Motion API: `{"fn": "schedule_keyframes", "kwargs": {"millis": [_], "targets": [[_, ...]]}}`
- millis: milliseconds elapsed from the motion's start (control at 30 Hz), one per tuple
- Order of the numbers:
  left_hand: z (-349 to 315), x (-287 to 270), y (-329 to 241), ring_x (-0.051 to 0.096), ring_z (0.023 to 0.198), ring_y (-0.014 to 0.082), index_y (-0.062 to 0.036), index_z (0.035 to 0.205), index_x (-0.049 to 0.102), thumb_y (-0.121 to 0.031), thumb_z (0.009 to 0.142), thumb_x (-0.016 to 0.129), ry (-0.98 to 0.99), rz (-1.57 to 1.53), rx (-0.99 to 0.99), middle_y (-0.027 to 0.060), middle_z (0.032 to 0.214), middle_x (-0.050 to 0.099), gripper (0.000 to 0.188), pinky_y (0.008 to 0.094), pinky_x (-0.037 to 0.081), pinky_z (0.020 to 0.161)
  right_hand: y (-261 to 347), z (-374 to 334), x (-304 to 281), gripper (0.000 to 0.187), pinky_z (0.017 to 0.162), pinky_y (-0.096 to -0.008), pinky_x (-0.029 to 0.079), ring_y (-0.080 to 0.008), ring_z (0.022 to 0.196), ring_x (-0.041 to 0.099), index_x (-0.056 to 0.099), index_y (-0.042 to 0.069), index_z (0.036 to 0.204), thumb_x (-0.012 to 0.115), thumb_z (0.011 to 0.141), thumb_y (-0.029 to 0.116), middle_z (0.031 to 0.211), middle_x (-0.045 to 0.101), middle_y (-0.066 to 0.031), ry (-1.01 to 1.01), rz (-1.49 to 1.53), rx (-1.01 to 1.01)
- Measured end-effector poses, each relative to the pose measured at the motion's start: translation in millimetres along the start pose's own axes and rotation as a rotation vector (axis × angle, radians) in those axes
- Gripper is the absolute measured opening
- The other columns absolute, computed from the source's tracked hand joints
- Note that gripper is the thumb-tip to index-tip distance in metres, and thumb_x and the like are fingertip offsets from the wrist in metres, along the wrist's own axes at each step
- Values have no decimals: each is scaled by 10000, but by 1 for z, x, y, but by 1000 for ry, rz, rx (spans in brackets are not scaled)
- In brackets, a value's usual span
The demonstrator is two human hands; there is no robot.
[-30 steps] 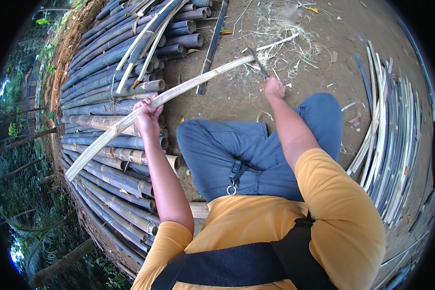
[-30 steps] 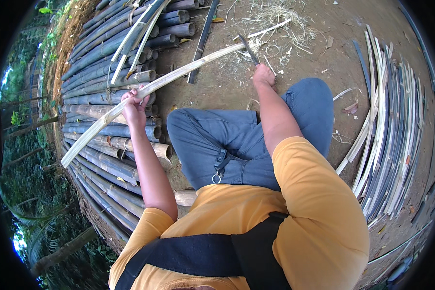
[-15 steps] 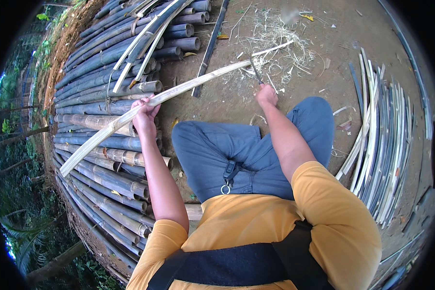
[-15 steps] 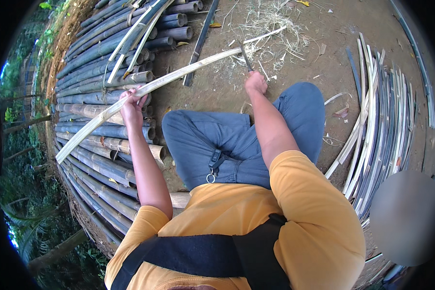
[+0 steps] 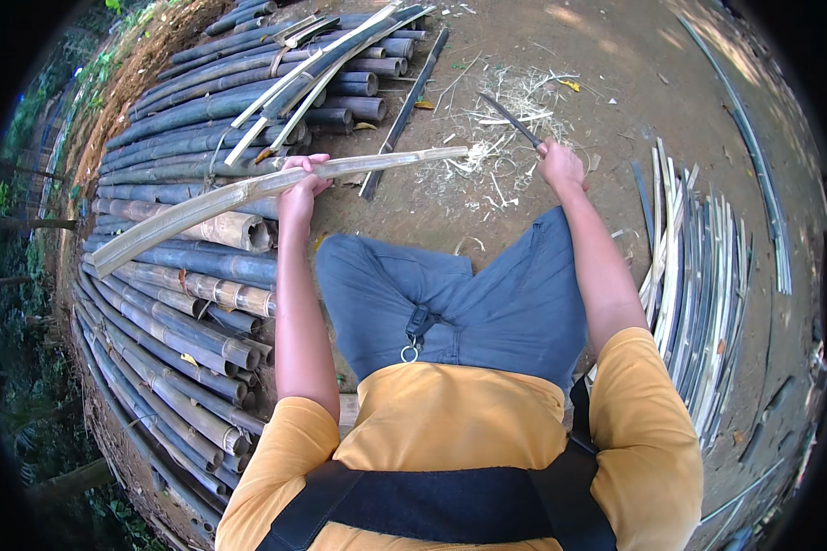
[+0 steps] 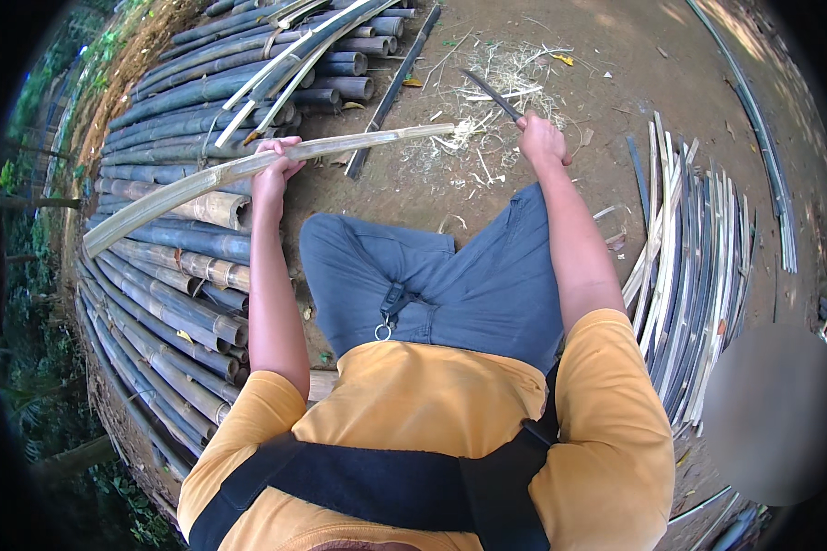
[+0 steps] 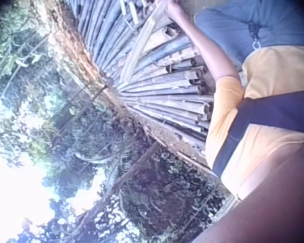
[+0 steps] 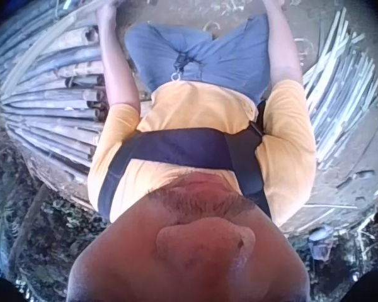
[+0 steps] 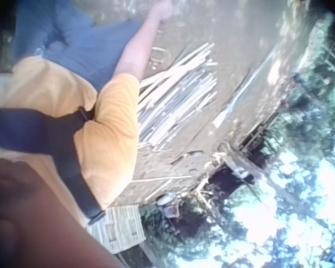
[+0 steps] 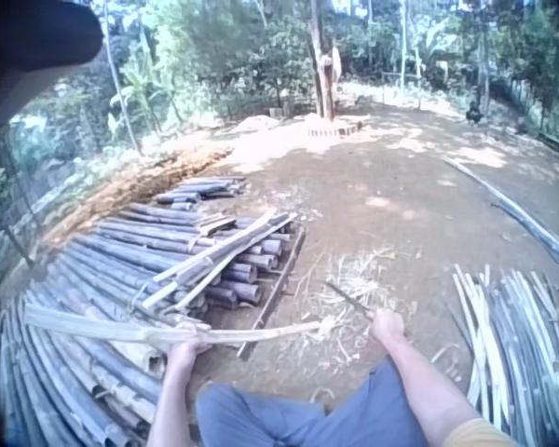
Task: The person shaves and thins out long strips of bamboo using a knife and a machete while sitting on the ground next to a pile of bamboo poles.
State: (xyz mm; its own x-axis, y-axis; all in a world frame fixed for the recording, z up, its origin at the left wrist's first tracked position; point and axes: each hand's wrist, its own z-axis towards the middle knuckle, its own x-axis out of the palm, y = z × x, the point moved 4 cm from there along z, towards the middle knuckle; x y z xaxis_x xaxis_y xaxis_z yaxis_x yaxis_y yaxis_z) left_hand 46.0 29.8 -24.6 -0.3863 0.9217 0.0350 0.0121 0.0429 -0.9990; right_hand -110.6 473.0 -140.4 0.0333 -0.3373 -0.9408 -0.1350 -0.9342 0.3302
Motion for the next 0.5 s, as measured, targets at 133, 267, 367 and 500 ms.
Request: {"fn": "schedule_keyframes", "kwargs": {"millis": [133, 267, 367, 500], "targets": [[-3, 21, -7, 605, 981, 166, -88, 832, 500, 109, 703, 456, 37, -24, 19, 135, 1182, 688, 240, 225, 428, 732, -24, -12, -16, 150, 761, -495, 554, -377, 875, 710, 638, 104, 999, 570, 936, 222, 917, 716, -211, -55, -174, -155], [-7, 36, -9, 602, 1075, 202, -96, 840, 531, 103, 713, 461, 46, 40, 62, 146, 1206, 686, 247, 286, 483, 828, -16, -23, -19, 130, 700, -519, 555, -383, 826, 715, 628, 116, 1008, 571, 944, 214, 899, 720, -195, -124, -194, -210], [-10, 48, -13, 599, 1052, 191, -96, 834, 541, 94, 714, 463, 115, 34, 53, 137, 1207, 688, 238, 272, 475, 799, -10, -28, -16, 125, 648, -517, 552, -385, 765, 713, 608, 120, 993, 583, 946, 232, 846, 717, -183, -185, -194, -284], [-14, 56, -20, 647, 1090, 240, -70, 733, 540, 112, 715, 456, 318, 137, 163, 129, 1074, 732, 201, 273, 487, 804, -6, -36, -12, 140, 633, -510, 547, -373, 726, 709, 588, 113, 968, 583, 951, 252, 800, 710, -166, -242, -207, -417]]}}
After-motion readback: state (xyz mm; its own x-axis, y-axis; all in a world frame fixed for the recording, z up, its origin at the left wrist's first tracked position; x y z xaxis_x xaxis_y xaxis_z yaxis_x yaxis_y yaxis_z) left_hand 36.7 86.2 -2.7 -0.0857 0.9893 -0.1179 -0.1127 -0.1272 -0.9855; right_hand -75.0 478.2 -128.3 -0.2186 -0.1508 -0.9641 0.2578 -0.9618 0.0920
